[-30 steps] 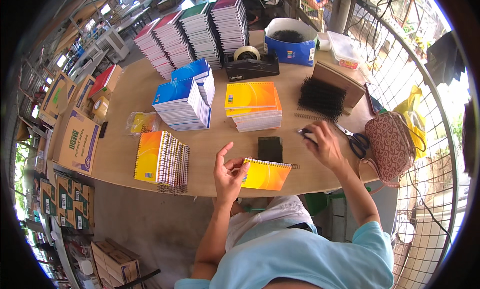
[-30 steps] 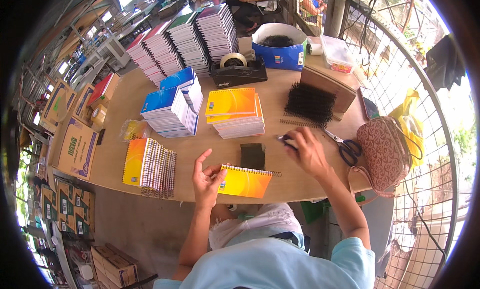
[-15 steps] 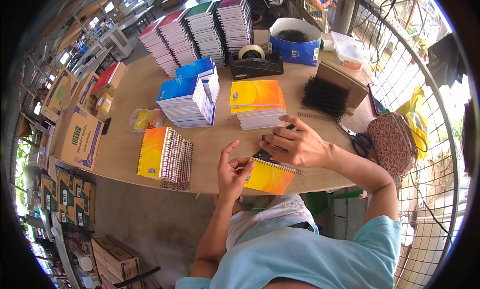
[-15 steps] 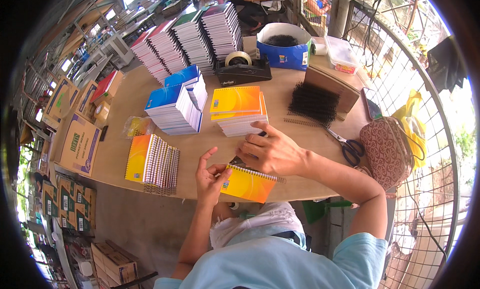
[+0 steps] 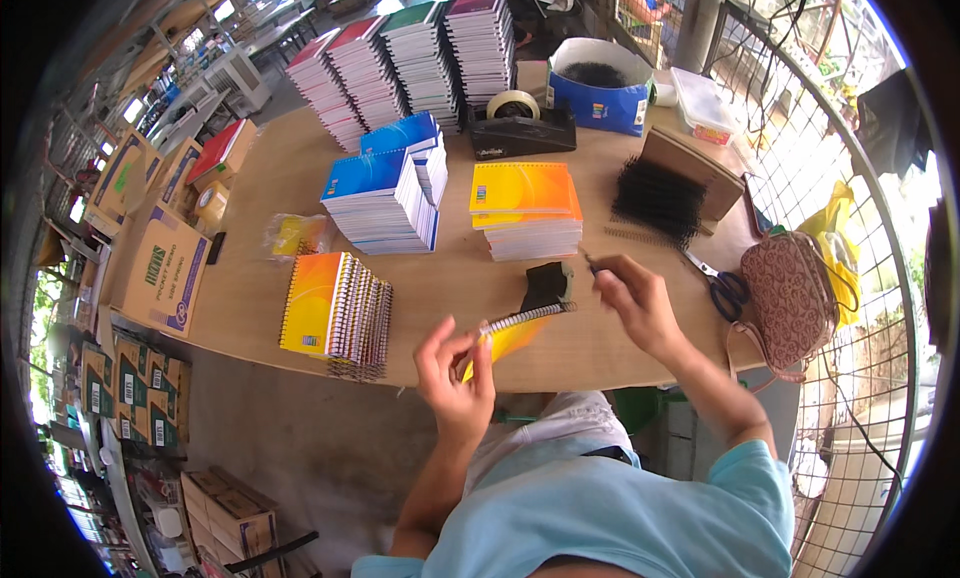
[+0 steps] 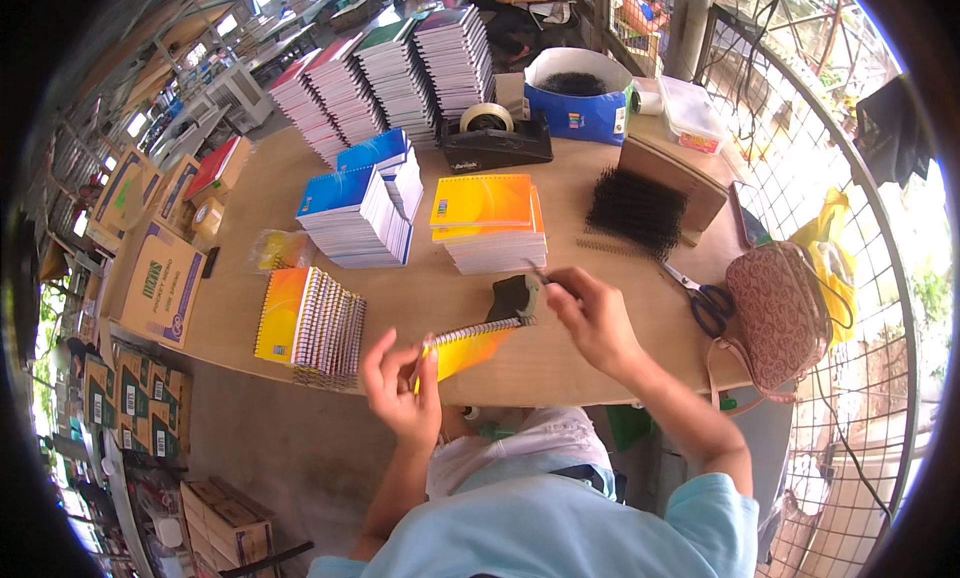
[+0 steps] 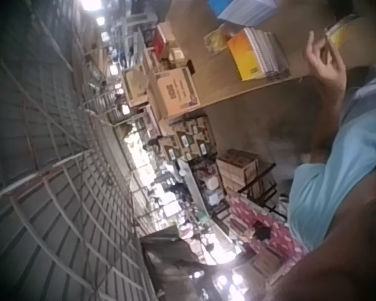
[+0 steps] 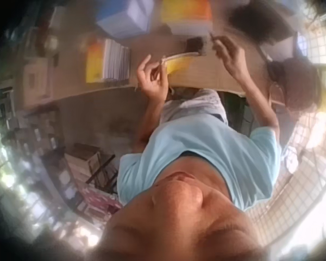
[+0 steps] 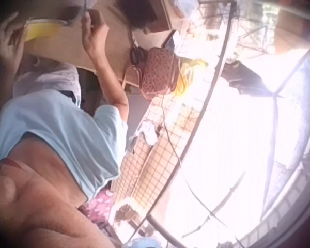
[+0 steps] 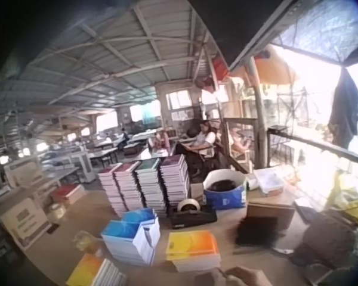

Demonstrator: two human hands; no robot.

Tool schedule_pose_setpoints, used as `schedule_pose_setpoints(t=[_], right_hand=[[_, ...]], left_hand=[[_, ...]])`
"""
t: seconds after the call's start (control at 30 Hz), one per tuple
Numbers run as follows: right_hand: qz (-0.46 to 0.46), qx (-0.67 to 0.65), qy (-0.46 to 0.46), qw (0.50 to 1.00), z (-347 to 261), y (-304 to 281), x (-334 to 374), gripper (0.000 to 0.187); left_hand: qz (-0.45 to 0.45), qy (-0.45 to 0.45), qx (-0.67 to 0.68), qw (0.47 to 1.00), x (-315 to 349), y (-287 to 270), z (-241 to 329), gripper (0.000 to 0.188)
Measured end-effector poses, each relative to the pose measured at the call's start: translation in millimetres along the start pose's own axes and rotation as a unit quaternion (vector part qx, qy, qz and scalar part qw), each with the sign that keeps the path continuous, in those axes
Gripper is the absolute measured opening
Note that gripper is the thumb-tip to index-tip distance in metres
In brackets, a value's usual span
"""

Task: The person binds notebooks by threading a spiral wire through the pre-punched holes of a stack of papers and a cover, then clips the end of the wire with pliers.

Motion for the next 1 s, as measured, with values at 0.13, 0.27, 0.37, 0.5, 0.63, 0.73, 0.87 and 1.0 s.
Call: schedule_pose_setpoints(t=[0.13, 0.27, 0.37, 0.5, 0.63, 0.73, 0.87, 1.0], right_hand=[[-0.086, -0.328, 0.192, 0.921, 24, 36, 54, 0.044], [-0.006, -0.309, 0.166, 0.937, 34, 18, 56, 0.039], [0.047, -0.257, 0.15, 0.954, 61, -15, 47, 0.038], [0.106, -0.119, 0.112, 0.981, 84, -43, 33, 0.032], [0.149, -0.061, 0.065, 0.985, 104, -62, 24, 0.028], [0.157, 0.098, -0.037, 0.982, 85, -72, 21, 0.03], [0.172, 0.272, -0.191, 0.928, 66, -68, 21, 0.039], [0.173, 0.351, -0.167, 0.905, 88, -68, 23, 0.048]], left_hand=[[-0.108, 0.255, -0.056, 0.959, 27, 15, 69, 0.049], [0.02, 0.049, 0.037, 0.998, 6, -27, 41, 0.048], [0.171, 0.027, -0.016, 0.985, -64, -103, 72, 0.051], [0.228, 0.123, -0.103, 0.96, -124, -176, 101, 0.043], [0.179, 0.085, -0.21, 0.958, -185, -192, 98, 0.025], [-0.029, 0.137, -0.214, 0.967, -229, -133, 97, 0.016], [-0.298, 0.091, -0.267, 0.912, -237, -47, 10, 0.013], [-0.328, 0.191, -0.344, 0.859, -226, -36, -34, 0.01]])
Point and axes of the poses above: each hand's wrist, its own x-axis away from the middle knuckle, its own y-axis out of the palm, z = x × y, the point moved 10 cm from there along -x, towards the middle knuckle, and after that the axes turned 12 degrees about z, right-handed, at the moved point
